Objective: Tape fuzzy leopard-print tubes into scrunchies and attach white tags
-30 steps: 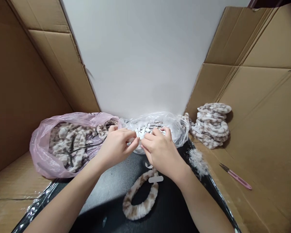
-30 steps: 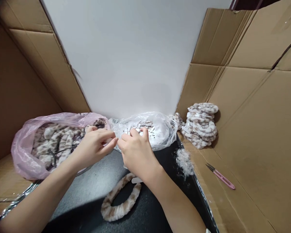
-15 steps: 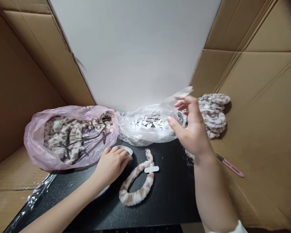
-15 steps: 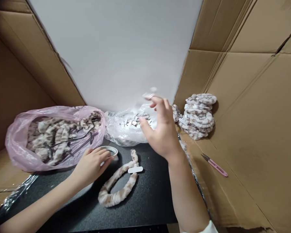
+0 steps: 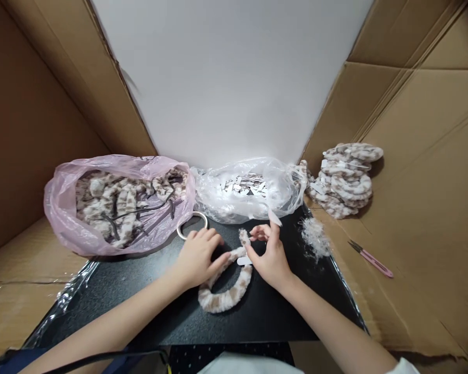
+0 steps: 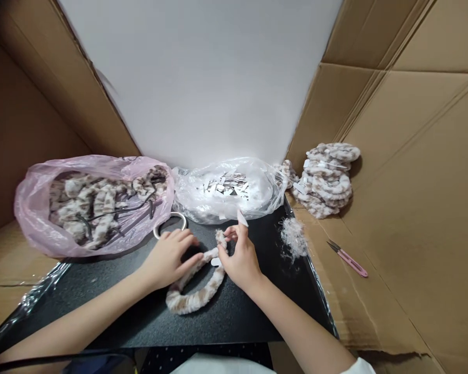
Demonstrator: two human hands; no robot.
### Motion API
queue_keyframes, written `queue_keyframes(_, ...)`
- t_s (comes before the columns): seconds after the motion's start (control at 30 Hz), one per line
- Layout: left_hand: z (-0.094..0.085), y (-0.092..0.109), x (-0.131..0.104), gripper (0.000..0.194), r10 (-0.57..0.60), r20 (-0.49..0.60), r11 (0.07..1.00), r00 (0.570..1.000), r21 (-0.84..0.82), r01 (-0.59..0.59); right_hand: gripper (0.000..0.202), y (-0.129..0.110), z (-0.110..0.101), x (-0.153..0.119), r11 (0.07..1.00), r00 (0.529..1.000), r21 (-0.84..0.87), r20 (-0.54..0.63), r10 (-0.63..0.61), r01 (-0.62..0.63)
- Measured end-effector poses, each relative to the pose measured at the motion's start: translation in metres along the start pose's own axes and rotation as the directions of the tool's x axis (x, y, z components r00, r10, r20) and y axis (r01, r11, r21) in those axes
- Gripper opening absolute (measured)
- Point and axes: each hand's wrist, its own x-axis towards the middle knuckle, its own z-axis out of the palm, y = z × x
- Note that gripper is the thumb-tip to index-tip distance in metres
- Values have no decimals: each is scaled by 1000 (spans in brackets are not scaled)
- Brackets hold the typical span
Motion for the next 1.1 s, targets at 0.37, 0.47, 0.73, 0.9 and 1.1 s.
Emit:
queue_keyframes(0.37,21,19,4,12,70,165,992,984,-116,-51,57,22,12,-21,968,999,-250,46,-13,24)
queue_keyframes(0.47,18,17,-1,11,71,183,992,981,-113,-51,71,22,13,-21,973,999,-230,43,-6,16)
queue_keyframes(0.73,16,18,2,9,73,187,987,980,-153,-44,79,14,15,-16,995,998,-86,4,60,-60)
queue_keyframes(0.9,18,15,4,11,67,137,913,988,-407,-6,64,11,19,-14,998,994,44,-101,47,-43)
queue_keyframes(1.1,16,17,9,16,-36,438,404,898,-815,414,57,13,20,-14,991,988,136,-152,29,-9)
